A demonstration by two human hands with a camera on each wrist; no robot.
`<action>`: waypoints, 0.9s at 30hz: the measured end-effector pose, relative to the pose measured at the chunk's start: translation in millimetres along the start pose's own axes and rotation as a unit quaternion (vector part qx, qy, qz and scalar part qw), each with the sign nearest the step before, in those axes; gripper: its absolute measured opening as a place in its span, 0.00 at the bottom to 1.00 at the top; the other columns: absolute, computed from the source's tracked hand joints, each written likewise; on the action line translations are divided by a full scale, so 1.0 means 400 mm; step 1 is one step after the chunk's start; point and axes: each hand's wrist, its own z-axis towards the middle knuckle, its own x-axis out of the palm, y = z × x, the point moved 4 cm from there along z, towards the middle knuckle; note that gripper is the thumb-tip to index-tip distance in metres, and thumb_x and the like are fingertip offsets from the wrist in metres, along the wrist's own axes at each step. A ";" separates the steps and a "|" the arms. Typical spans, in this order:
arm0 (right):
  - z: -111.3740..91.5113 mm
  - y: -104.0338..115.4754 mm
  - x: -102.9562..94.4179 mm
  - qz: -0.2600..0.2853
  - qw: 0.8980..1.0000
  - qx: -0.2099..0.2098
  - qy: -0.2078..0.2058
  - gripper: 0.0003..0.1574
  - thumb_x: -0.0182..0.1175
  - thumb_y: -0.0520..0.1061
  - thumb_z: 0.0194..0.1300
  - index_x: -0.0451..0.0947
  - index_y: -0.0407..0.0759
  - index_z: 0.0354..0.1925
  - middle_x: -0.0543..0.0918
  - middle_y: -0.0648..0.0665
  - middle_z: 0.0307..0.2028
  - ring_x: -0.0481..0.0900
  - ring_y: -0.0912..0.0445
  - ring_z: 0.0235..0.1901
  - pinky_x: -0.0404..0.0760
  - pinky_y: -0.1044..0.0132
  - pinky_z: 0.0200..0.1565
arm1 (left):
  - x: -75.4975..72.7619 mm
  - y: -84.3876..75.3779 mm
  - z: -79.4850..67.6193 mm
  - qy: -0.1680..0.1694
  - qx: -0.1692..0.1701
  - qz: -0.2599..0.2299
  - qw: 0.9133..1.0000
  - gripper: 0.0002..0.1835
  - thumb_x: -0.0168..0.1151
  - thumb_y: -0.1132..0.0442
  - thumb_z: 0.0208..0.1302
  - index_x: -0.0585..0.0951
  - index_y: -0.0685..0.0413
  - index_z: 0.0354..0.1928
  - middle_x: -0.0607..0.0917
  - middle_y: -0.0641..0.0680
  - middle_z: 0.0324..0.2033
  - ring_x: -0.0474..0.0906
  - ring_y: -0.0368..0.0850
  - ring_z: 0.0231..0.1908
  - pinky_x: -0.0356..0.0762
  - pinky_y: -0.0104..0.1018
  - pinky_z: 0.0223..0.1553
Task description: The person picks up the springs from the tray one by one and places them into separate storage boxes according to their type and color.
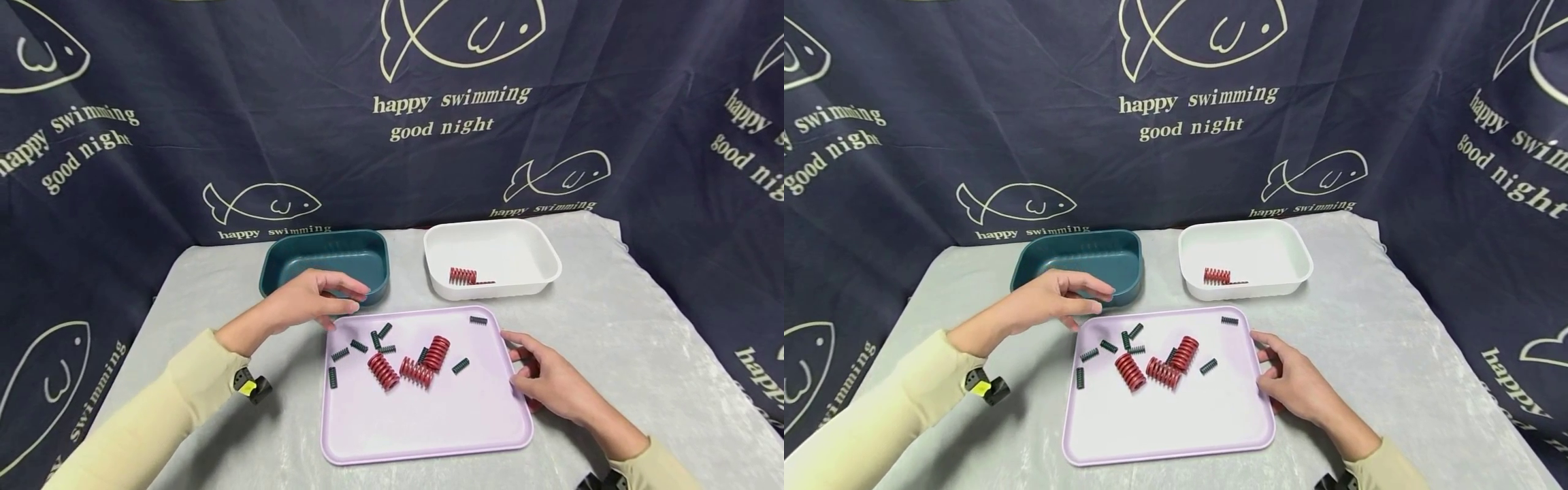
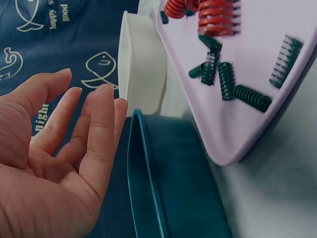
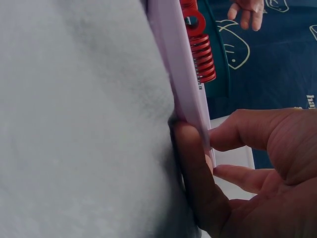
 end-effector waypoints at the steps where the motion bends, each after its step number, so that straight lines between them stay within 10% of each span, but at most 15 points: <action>1: 0.000 -0.001 0.000 0.001 1.000 0.001 0.000 0.48 0.60 0.25 0.57 0.60 0.34 0.75 0.76 0.34 0.53 0.77 0.52 0.34 0.84 0.55 0.19 | 0.005 0.000 -0.003 0.001 -0.001 -0.003 1.000 0.18 0.72 0.62 0.66 0.86 0.51 0.58 0.86 0.53 0.55 0.82 0.54 0.50 0.89 0.49 0.37; 27: -0.001 -0.004 0.000 -0.002 1.000 -0.011 -0.002 0.47 0.60 0.25 0.58 0.61 0.34 0.75 0.76 0.33 0.53 0.78 0.52 0.34 0.84 0.56 0.19 | 0.074 0.118 -0.017 -0.014 -0.005 0.056 0.998 0.20 0.75 0.64 0.61 0.87 0.58 0.55 0.88 0.58 0.50 0.84 0.58 0.33 0.87 0.44 0.26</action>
